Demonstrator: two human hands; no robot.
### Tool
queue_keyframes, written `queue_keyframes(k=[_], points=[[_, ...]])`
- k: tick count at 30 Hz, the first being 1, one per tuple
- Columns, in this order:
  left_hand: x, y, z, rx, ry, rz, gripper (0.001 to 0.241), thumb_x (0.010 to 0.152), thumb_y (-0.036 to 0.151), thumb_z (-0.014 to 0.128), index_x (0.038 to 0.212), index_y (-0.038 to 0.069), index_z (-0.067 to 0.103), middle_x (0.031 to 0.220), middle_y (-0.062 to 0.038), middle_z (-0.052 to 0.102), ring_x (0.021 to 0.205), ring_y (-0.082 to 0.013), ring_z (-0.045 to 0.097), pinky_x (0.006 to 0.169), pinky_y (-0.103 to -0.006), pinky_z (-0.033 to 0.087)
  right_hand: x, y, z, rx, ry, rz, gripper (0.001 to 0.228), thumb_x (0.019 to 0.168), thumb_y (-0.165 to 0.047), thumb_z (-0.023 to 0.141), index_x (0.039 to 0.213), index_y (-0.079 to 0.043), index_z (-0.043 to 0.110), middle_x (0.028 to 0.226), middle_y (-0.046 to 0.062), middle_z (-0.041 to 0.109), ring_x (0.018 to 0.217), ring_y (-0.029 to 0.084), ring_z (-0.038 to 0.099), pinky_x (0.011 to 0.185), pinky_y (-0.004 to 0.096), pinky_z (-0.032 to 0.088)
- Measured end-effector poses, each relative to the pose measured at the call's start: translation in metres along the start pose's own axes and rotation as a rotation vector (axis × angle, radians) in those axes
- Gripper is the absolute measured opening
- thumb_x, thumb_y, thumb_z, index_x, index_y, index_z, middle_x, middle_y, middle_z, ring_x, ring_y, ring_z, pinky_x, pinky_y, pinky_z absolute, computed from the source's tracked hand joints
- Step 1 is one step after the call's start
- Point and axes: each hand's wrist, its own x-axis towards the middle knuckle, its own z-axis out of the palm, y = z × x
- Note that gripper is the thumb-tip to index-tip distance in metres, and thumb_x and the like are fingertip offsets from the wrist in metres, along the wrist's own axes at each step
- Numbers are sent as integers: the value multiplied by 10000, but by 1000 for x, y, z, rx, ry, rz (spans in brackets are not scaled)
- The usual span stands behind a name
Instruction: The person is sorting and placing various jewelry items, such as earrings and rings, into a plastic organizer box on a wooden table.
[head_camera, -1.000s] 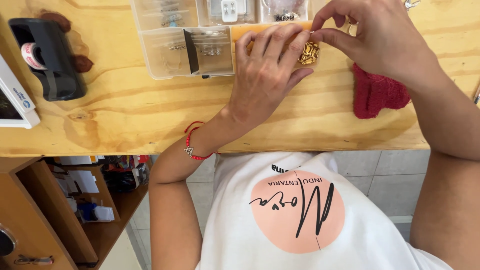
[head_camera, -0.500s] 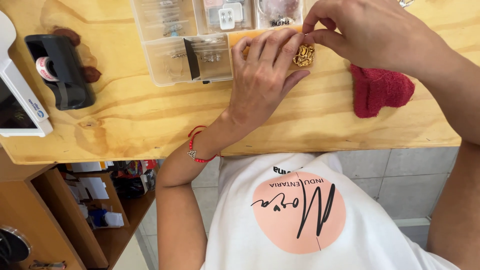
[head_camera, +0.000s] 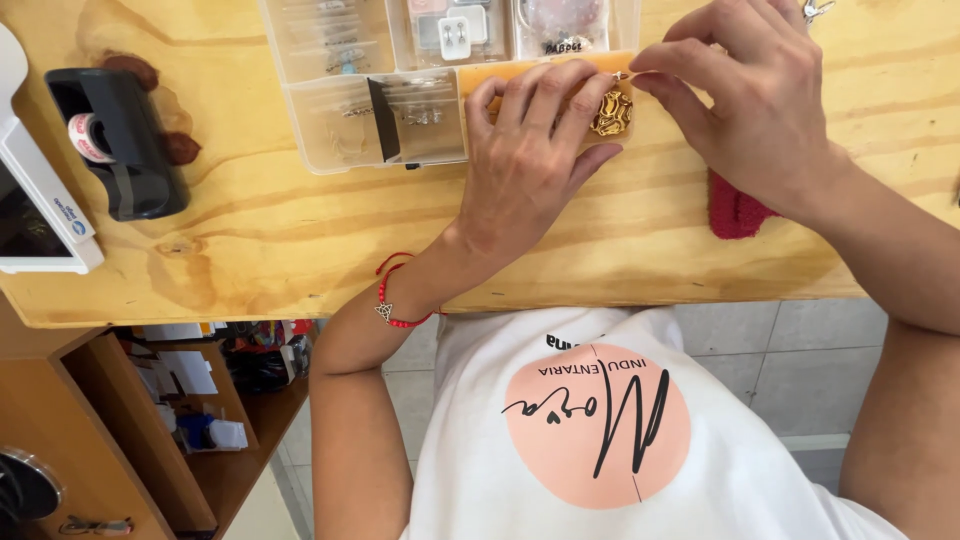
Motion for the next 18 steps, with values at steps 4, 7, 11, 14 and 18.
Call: queue_keyframes(k=[4,7,11,14,18], points=[[0,0,0,-16,11,0,451,1019,521,712,1310,183,647,1319,16,602,1176,-192,626,1009,-422,405,3,-7,3,-60,99,-67,132,1190,19,804,1142,-104,797,1091,83,684,872,258,584,860,414,418],[1,-1,0,1,-5,-1,483,1007,534,741,1324,184,640,1325,15,598,1182,-187,625,1016,-419,400,5,-8,3,-166,116,-93,222,1170,45,743,1120,-165,798,1105,34,678,843,212,567,857,379,413],[0,-1,-1,-38,0,-5,476,1014,525,715,1310,158,644,1334,3,591,1183,-194,620,999,-417,405,12,-8,-5,-254,89,-199,292,1187,35,613,1133,-186,796,1114,19,664,830,210,540,811,350,432],[1,-4,-3,-149,-26,-19,467,1017,508,680,1313,151,623,1339,-12,589,1203,-224,598,1010,-425,389,30,-5,-19,-537,6,-413,200,1259,-231,695,1069,-292,683,1082,-82,607,845,107,554,742,235,445],[3,-4,-3,-159,-33,-29,490,1030,541,595,1318,144,613,1335,-9,588,1202,-226,592,1023,-434,387,40,5,-27,-698,-76,-550,233,1178,-158,617,999,-305,593,1095,-124,558,934,52,583,713,205,423]])
